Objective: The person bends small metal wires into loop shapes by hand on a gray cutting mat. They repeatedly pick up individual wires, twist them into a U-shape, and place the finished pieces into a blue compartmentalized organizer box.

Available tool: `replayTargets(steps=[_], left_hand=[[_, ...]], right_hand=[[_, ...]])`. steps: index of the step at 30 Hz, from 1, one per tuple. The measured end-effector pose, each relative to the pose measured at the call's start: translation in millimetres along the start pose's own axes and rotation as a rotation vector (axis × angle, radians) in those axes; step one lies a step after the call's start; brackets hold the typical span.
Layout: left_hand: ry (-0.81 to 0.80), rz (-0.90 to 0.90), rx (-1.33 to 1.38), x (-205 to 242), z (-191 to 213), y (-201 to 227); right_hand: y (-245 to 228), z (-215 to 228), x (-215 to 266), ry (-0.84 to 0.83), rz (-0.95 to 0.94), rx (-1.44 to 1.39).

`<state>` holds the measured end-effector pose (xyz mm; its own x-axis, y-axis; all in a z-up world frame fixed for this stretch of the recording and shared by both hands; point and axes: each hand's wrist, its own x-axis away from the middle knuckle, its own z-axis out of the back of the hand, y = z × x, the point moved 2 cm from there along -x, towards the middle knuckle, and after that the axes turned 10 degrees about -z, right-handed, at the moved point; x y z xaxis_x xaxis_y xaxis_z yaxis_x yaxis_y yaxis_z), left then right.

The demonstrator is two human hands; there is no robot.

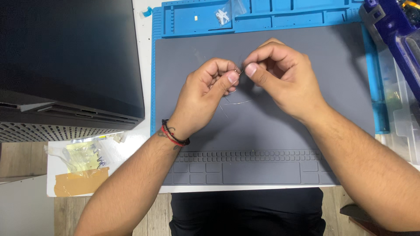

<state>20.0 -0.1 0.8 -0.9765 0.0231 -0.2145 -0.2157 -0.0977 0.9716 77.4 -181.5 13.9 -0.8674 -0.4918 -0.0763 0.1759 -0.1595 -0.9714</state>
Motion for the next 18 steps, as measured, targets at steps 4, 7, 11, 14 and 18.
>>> replayTargets(steps=[4, 7, 11, 14, 18], left_hand=[[-0.013, -0.014, -0.05, 1, 0, 1], [-0.007, -0.125, -0.192, 2, -1, 8], [-0.008, -0.286, -0.361, 2, -1, 13], [0.049, -0.259, -0.335, 2, 0, 11], [0.054, -0.247, -0.34, 1, 0, 12]], right_hand=[[5, 2, 0, -0.01, -0.029, -0.025], [-6, 0, 3, 0.036, 0.018, 0.111], [-15, -3, 7, 0.097, 0.167, 0.301], [-14, -4, 8, 0.141, 0.183, 0.285], [-9, -7, 9, 0.181, 0.093, 0.197]])
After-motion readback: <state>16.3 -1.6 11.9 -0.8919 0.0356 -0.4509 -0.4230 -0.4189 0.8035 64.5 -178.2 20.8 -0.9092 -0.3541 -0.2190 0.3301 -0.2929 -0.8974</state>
